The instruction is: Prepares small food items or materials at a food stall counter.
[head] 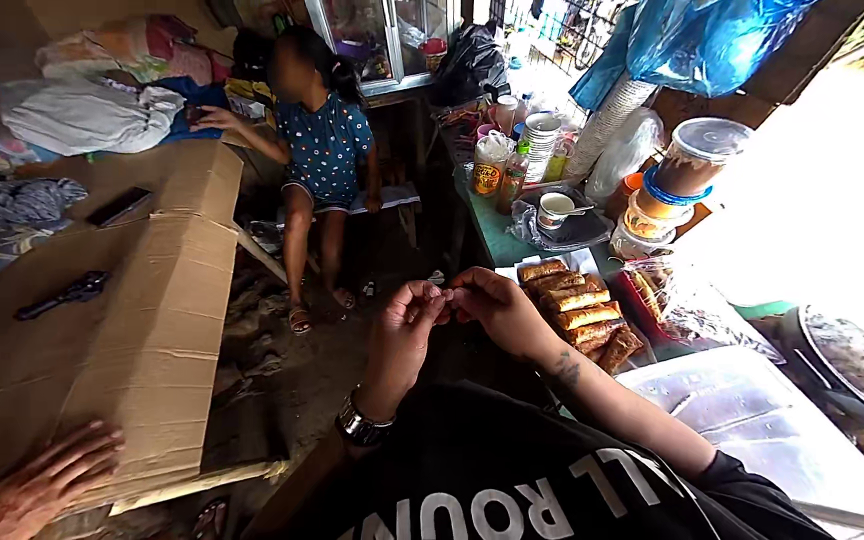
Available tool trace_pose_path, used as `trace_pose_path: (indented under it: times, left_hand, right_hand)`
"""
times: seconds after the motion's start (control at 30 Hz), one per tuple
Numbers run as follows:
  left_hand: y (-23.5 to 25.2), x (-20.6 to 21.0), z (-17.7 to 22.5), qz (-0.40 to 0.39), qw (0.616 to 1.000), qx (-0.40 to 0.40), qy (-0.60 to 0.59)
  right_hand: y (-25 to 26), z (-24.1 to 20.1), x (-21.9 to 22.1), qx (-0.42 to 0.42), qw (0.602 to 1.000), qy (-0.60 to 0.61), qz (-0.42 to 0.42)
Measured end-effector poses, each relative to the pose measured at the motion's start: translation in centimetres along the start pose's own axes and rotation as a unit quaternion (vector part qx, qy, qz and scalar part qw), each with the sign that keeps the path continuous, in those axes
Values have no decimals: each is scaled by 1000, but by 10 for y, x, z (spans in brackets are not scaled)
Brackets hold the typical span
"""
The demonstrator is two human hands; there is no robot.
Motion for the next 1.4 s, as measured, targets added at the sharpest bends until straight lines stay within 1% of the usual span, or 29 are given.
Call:
trace_pose_path:
  times: [0.07, 0.13, 0.27, 0.33, 0.4, 0.43, 0.47, 0.5, 0.53, 0.57, 0.6, 0.63, 0.67, 0.73, 0.77, 0.8, 0.83, 0.87, 0.9, 0.97, 1.03, 1.1, 1.13, 1.17, 1.23, 1.27, 1.3, 1.33, 1.4]
  left_hand:
    - [4, 1, -3, -14, 999, 42, 23]
    - [7, 2, -6, -25, 995, 84, 50]
    - [9, 2, -5, -22, 980, 160, 120]
    - [11, -2, -6, -11, 980, 161, 114]
    - [15, -6, -6, -10, 991, 112, 71]
    - [16, -7, -6, -9, 997, 70, 32]
    - [18, -8, -6, -6, 1000, 22, -7]
    - [18, -8, -6, -1, 999, -26, -43]
    - [19, -10, -8, 4, 995, -71, -73]
    - [19, -12, -9, 4, 990, -109, -92]
    - [19, -15, -11, 4, 985, -139, -104]
    - [19, -19, -14, 2, 981, -162, -110]
    - [20, -23, -16, -3, 978, -174, -112]
    - [22, -31, -17, -25, 981, -166, -97]
    - [23, -34, -15, -40, 984, -152, -85]
    - [24, -37, -12, -57, 987, -133, -69]
    - [25, -39, -9, -75, 990, -113, -48]
    - [25, -41, -7, -92, 991, -93, -22]
    - [25, -42, -5, -107, 991, -75, 10]
    - [27, -47, -4, -138, 987, -30, 70]
    - [29, -51, -3, -180, 978, 11, 106]
    - [32, -55, -2, -217, 969, 24, 116]
    - [33, -57, -4, -227, 968, 11, 108]
    - [34, -59, -6, -227, 970, -21, 88]
    - [33, -61, -9, -193, 974, -119, 10]
    - [32, -60, -9, -168, 973, -158, -28]
    - [31, -59, -8, -146, 971, -181, -60]
    - [29, -57, -8, -135, 968, -192, -83]
    - [26, -53, -8, -139, 965, -198, -99]
  right_hand:
    - [-3, 5, 3, 84, 989, 121, -3]
    - [-5, 8, 5, 114, 978, 172, 7]
    - [-6, 8, 7, 112, 983, 140, 41]
    - [-5, 10, 12, 105, 983, 136, 57]
    - [-4, 12, 18, 67, 988, 103, 96]
    - [-5, 12, 22, 28, 990, 50, 130]
    - [-6, 11, 27, -27, 983, -33, 176]
    - [-8, 10, 33, -95, 959, -131, 231]
    - [-10, 11, 40, -165, 918, -226, 281]
    - [-10, 13, 47, -214, 877, -293, 314]
    - [-9, 16, 51, -234, 857, -325, 325]
    - [-8, 20, 53, -227, 862, -322, 319]
    - [-5, 25, 53, -197, 890, -282, 297]
    - [1, 31, 51, -96, 962, -123, 224]
    - [2, 32, 51, -48, 980, -41, 191]
    - [3, 30, 51, -15, 986, 16, 168]
    - [3, 28, 51, 1, 987, 41, 158]
    - [4, 25, 50, 0, 986, 29, 161]
    - [4, 21, 50, -14, 985, -13, 171]
    - [6, 12, 51, -68, 970, -141, 184]
    - [8, 3, 52, -117, 945, -265, 152]
    - [11, -6, 53, -146, 915, -364, 98]
    - [13, -8, 53, -146, 911, -377, 80]
    - [15, -6, 51, -124, 926, -349, 72]
    - [16, 4, 49, -36, 974, -200, 105]
    - [15, 10, 50, 16, 985, -114, 127]
    - [12, 13, 53, 53, 987, -49, 144]
    - [9, 15, 55, 66, 985, -16, 158]
    - [3, 16, 57, 49, 981, -28, 186]
Point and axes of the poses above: each hand's wrist, its own y-axis towards the middle knuckle, its own x-axis out of the palm, z = x × y, the point moved 6 cm from there along y, towards the middle knuckle, and after that the axes turned 6 degrees about -z, right-handed, at the moved point
